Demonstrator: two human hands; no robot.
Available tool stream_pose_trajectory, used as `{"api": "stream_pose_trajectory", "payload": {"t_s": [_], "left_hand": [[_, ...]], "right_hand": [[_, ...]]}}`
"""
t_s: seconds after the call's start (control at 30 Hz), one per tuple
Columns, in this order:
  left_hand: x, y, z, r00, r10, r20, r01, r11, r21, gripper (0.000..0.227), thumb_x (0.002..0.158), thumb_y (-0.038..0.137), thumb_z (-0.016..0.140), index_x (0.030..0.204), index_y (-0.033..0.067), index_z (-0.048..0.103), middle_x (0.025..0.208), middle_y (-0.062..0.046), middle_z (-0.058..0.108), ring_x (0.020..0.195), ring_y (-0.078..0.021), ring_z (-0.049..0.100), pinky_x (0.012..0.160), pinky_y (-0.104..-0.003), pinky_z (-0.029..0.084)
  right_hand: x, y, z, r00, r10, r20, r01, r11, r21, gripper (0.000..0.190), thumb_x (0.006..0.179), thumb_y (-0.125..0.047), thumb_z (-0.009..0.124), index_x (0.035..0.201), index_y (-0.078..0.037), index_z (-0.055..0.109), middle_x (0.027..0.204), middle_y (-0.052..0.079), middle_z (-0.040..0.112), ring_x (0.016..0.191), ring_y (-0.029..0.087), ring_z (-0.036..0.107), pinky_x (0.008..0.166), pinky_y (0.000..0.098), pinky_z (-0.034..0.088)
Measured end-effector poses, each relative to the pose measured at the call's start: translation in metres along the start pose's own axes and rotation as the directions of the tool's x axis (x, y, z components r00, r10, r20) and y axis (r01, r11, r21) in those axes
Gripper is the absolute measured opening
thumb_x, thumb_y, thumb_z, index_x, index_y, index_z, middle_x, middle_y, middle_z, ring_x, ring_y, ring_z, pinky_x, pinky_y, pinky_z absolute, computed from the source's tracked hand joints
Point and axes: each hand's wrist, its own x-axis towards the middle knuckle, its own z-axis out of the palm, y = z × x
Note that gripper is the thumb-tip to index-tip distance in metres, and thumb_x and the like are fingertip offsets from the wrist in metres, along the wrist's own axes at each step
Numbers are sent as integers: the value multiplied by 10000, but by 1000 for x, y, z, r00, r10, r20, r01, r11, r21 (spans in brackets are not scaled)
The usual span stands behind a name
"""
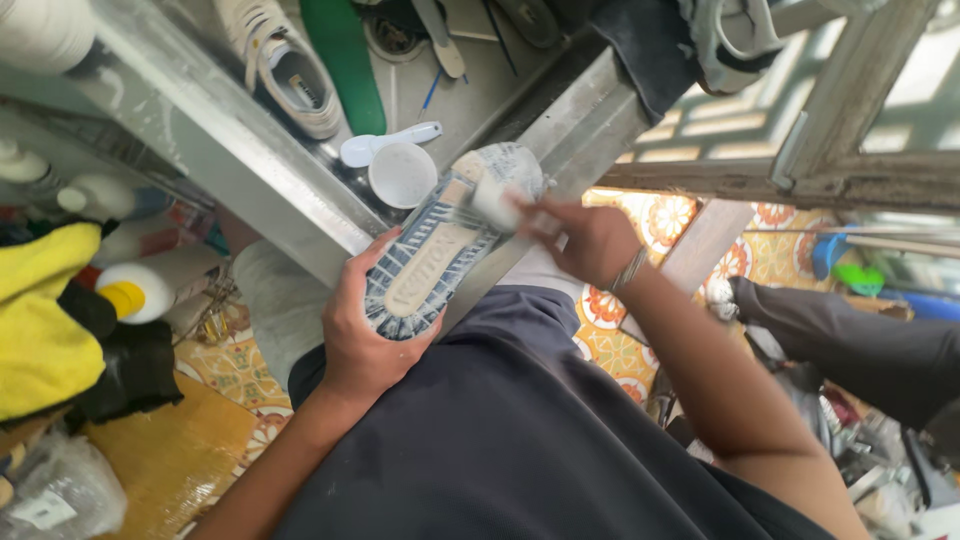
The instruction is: The person scrubs a white shoe insole with a brush and soapy water, then rinses it under a tap. They proceed to rinse the shoe itself and scrub the sole and upper parts with a brush, focusing on the treads and fabric. The person repeats the scrubbing process on different sections of the shoe.
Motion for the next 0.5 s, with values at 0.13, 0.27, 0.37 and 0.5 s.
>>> {"api": "stream_pose_trajectory", "payload": {"t_s": [0.13,0.27,0.37,0.5], "left_hand": [[2,1,3,1000,31,-3,-31,999,44,734,744,74,898,1348,-25,492,1363,-199,660,1223,-297,709,1032,-367,565],[3,2,3,1000,29,7,-30,998,59,754,717,72,889,1345,-38,488,1355,-208,647,1214,-301,698,1036,-374,559],[1,1,3,1000,15,23,-17,999,52,747,722,80,889,1341,-42,488,1366,-213,641,1217,-299,696,1030,-369,561],[2,0,4,999,33,25,-34,998,45,736,731,87,885,1334,-41,483,1379,-217,633,1234,-299,690,1043,-367,557]], "right_hand": [[19,24,-14,989,36,-140,-56,988,-141,338,955,-221,796,1276,-245,693,963,37,772,749,257,733,627,362,562],[2,-7,7,977,-151,-151,152,988,-2,421,923,-271,762,1328,-272,647,927,40,750,766,238,731,725,374,581],[20,12,-15,994,74,-78,-86,983,-161,377,987,-331,756,1350,-297,660,782,63,726,736,261,724,671,391,555],[27,3,-13,992,-30,-123,13,991,-136,372,944,-268,761,1309,-280,691,835,54,748,689,239,736,563,375,541]]}}
